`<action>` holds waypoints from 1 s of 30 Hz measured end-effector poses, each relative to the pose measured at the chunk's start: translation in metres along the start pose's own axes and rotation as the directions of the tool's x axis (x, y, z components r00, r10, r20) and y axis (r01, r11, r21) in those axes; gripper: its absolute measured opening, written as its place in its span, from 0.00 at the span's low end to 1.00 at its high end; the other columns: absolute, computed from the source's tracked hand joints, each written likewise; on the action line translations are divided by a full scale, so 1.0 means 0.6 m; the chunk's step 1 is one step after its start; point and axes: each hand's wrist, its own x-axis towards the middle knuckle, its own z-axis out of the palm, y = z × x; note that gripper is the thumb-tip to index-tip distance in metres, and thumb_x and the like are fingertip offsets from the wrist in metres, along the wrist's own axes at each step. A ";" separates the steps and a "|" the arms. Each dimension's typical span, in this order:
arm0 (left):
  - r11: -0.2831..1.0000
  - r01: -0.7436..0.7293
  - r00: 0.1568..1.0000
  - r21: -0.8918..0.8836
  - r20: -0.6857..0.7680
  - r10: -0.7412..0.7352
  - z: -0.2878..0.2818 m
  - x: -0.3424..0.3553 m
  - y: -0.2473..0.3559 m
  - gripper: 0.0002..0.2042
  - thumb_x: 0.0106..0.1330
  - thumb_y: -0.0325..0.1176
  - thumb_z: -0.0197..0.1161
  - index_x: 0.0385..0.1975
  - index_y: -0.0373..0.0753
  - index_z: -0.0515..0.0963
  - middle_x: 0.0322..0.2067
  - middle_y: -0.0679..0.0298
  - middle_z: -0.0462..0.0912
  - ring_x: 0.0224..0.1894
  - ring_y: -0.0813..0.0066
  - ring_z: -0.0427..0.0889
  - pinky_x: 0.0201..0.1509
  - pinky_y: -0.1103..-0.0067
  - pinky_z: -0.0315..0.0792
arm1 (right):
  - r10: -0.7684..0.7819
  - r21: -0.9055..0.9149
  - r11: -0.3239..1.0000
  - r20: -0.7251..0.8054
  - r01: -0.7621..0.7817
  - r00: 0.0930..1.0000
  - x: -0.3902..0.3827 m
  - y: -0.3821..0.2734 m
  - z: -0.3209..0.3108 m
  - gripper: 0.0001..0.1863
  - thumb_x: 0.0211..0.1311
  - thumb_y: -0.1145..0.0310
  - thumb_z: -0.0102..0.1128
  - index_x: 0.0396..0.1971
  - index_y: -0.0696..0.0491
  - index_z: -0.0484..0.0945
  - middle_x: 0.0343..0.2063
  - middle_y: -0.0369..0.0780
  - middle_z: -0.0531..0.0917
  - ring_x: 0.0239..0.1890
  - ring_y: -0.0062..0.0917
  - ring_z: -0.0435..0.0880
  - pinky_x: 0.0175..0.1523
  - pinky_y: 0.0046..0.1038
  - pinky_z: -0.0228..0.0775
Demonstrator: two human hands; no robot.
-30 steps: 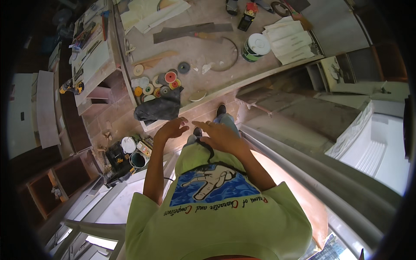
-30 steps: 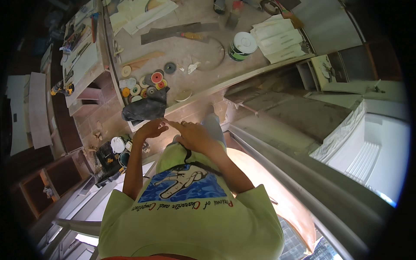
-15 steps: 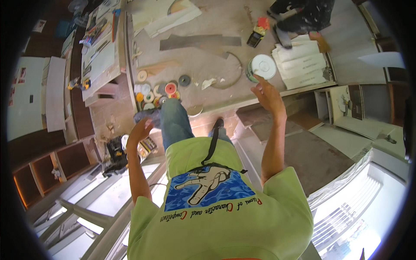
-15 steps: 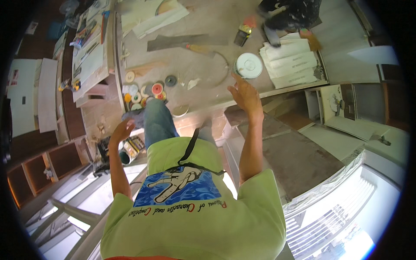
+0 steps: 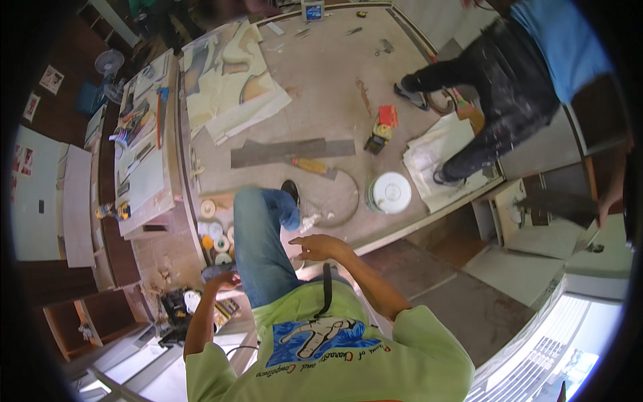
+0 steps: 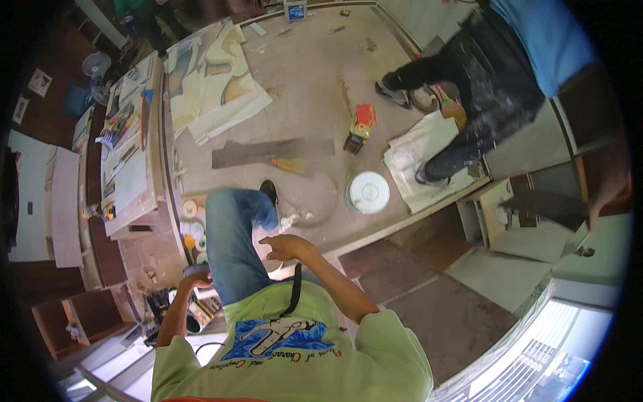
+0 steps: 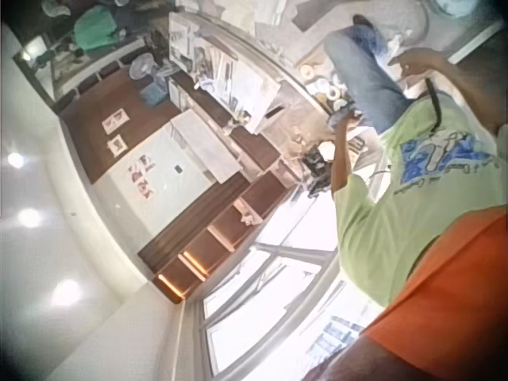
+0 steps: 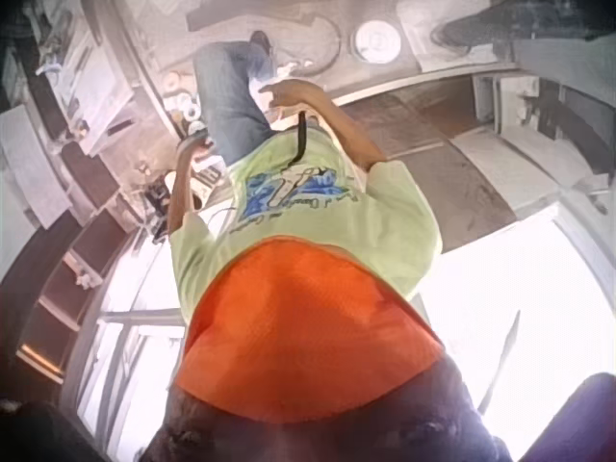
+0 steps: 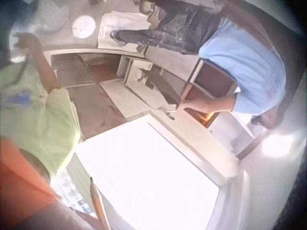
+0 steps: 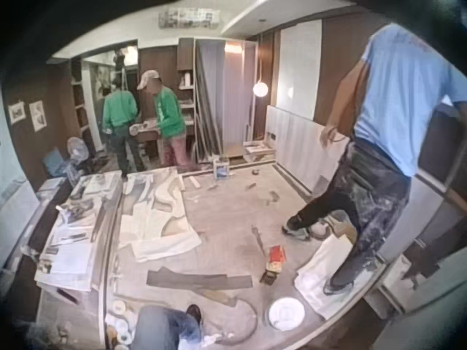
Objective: The person adjusts the head-mounted camera, walks to a work area, picks up a tile and adhesive, then sits on the floor and spreads adhesive on the back of the tile using a notched trowel.
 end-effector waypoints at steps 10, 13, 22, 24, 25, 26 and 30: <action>0.765 -0.249 0.905 -0.594 -0.423 -0.034 -0.409 0.244 0.130 0.17 0.67 0.31 0.62 0.53 0.32 0.76 0.47 0.49 0.86 0.48 0.63 0.86 0.52 0.71 0.79 | 0.390 0.587 0.808 -0.480 -0.043 0.786 0.206 0.177 -0.411 0.25 0.67 0.62 0.63 0.62 0.51 0.74 0.36 0.42 0.86 0.37 0.26 0.86 0.41 0.28 0.78; 0.706 -0.234 0.920 -0.669 -0.388 -0.062 -0.565 0.219 0.211 0.16 0.67 0.28 0.61 0.53 0.33 0.76 0.43 0.55 0.85 0.47 0.69 0.85 0.50 0.75 0.79 | 0.657 0.789 0.611 -0.455 -0.070 0.601 0.191 0.215 -0.441 0.21 0.68 0.65 0.61 0.58 0.54 0.77 0.35 0.40 0.85 0.34 0.20 0.84 0.38 0.23 0.78; 0.503 -0.331 0.872 -0.798 -0.462 -0.160 -0.861 0.042 0.401 0.16 0.75 0.44 0.56 0.54 0.40 0.75 0.42 0.63 0.82 0.41 0.72 0.83 0.43 0.77 0.76 | 0.797 0.734 0.573 -0.395 -0.365 0.457 0.000 0.036 -0.377 0.13 0.69 0.60 0.56 0.41 0.51 0.85 0.30 0.39 0.87 0.27 0.24 0.85 0.34 0.30 0.79; 0.572 -0.189 0.944 -0.798 -0.308 -0.117 -0.873 0.022 0.417 0.17 0.75 0.43 0.56 0.52 0.37 0.76 0.41 0.62 0.83 0.37 0.71 0.84 0.35 0.80 0.76 | 0.843 0.824 0.525 -0.468 -0.214 0.265 -0.037 -0.009 -0.397 0.12 0.70 0.62 0.58 0.43 0.51 0.84 0.30 0.39 0.87 0.27 0.24 0.85 0.33 0.28 0.79; 0.602 -0.190 0.968 -0.775 -0.250 -0.016 -0.874 0.014 0.420 0.16 0.73 0.43 0.59 0.55 0.43 0.75 0.40 0.63 0.83 0.37 0.72 0.86 0.33 0.80 0.74 | 0.873 0.866 0.480 -0.456 -0.138 0.174 -0.052 -0.026 -0.407 0.11 0.70 0.63 0.58 0.45 0.52 0.84 0.31 0.39 0.87 0.28 0.24 0.85 0.32 0.28 0.79; 0.762 -0.130 0.984 -0.634 -0.180 0.018 -0.879 0.010 0.420 0.17 0.74 0.44 0.58 0.55 0.43 0.74 0.42 0.63 0.83 0.37 0.71 0.86 0.36 0.78 0.75 | 0.913 0.917 0.393 -0.380 -0.069 0.145 -0.066 -0.040 -0.416 0.11 0.70 0.64 0.59 0.46 0.51 0.84 0.31 0.40 0.86 0.28 0.23 0.85 0.32 0.27 0.79; 0.804 -0.159 0.986 -0.574 -0.051 0.158 -0.908 0.038 0.420 0.06 0.66 0.29 0.59 0.40 0.39 0.79 0.33 0.62 0.82 0.38 0.67 0.86 0.32 0.69 0.79 | 0.987 0.989 0.118 -0.127 0.092 0.097 -0.092 -0.050 -0.439 0.13 0.70 0.63 0.60 0.49 0.51 0.82 0.32 0.40 0.86 0.29 0.21 0.84 0.31 0.25 0.79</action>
